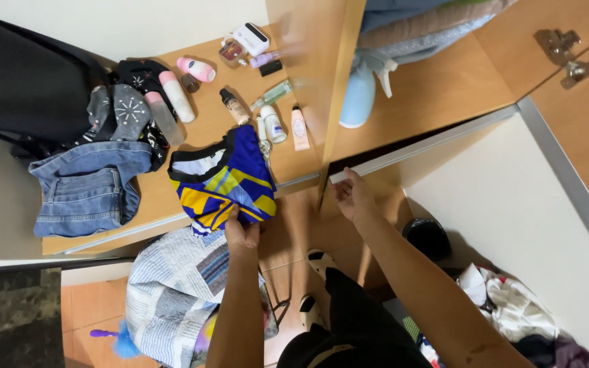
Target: The person irons a gray towel on a bed, folding it multiple times and pressing the folds with an iron. They then place the folded towel in a wardrobe. The person repeats the process with a patterned towel, ironing and folding it before placing it in the wardrobe.
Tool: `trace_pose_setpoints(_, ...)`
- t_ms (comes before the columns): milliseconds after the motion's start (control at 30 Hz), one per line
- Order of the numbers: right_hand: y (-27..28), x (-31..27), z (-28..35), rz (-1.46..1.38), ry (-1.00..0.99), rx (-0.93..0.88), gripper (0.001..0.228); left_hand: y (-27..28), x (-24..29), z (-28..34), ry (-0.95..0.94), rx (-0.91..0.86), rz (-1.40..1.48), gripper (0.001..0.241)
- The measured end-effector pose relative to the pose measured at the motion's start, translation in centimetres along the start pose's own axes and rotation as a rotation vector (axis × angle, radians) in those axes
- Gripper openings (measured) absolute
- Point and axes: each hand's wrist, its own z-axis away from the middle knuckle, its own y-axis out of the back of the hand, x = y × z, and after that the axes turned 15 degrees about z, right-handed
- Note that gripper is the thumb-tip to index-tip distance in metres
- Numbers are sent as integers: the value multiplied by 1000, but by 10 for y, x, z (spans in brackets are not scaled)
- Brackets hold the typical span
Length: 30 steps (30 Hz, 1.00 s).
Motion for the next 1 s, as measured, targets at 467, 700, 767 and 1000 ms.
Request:
trace_pose_setpoints(467,124,49,187,718,438,793,32,-39,3,93,95,-206,-201,50)
trace_pose_setpoints(700,148,35,249,1068,409,1064,42,-58,-10,172,155,-335,-351,49)
trace_pose_setpoints(767,164,32,257,1208,413,1113,42,-57,-12,184,163,-451,-345,48)
trace_pose_setpoints(1000,217,20,269,1386,407,1207,36,-49,-40,189,249,-356,-455,43)
